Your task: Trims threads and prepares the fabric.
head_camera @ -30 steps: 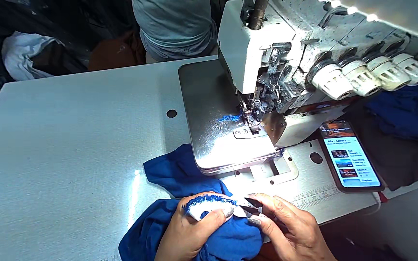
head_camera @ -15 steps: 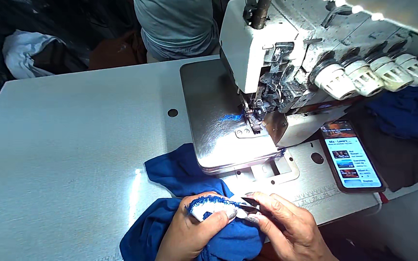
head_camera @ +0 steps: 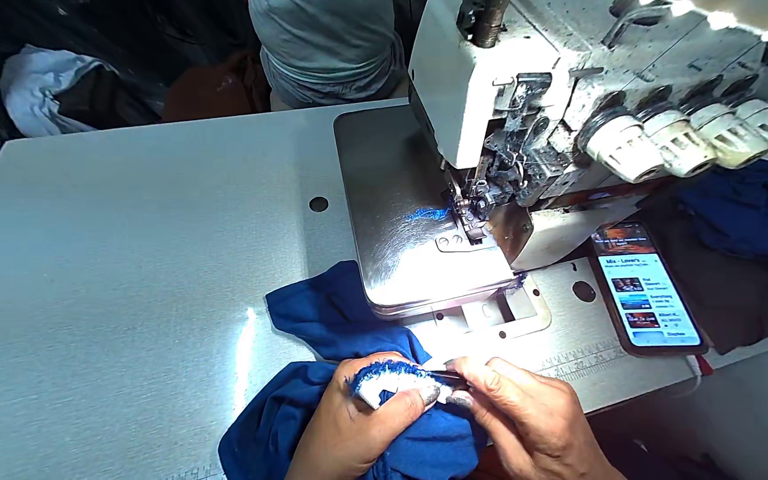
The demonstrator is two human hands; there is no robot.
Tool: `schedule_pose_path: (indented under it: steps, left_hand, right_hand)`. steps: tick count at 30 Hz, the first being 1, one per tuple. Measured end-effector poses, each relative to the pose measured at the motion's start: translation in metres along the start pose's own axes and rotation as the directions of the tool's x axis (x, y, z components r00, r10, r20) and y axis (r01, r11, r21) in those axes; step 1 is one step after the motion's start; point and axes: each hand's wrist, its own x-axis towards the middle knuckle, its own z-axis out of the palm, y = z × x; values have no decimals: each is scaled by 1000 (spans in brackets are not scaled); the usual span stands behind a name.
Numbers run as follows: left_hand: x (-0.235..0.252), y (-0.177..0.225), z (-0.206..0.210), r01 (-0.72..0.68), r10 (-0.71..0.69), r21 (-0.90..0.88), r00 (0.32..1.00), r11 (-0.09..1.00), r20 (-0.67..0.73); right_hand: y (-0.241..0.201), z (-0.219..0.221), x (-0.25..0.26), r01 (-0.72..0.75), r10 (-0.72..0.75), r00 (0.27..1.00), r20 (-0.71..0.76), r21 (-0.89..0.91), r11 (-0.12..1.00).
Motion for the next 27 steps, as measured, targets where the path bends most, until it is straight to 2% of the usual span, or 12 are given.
schedule_pose_path:
  steps: [4, 10, 21, 27]
  left_hand:
    - [-2, 2, 1, 35, -35, -7, 999, 999, -41]
    - [-2, 1, 2, 35, -35, -2, 996, 999, -82]
    - [-1, -1, 1, 1, 1, 41, 999, 999, -39]
    - [0, -3, -2, -19, 19, 63, 1000, 998, 4]
  right_hand:
    - [0, 1, 1, -69, 69, 998, 6, 170, 983]
    - [1, -8, -4, -64, 64, 998, -8, -16, 998]
    - [-1, -9, -1, -28, 28, 1000, 3, -83, 996]
    - [-3, -6, 4, 41, -40, 999, 18, -90, 995]
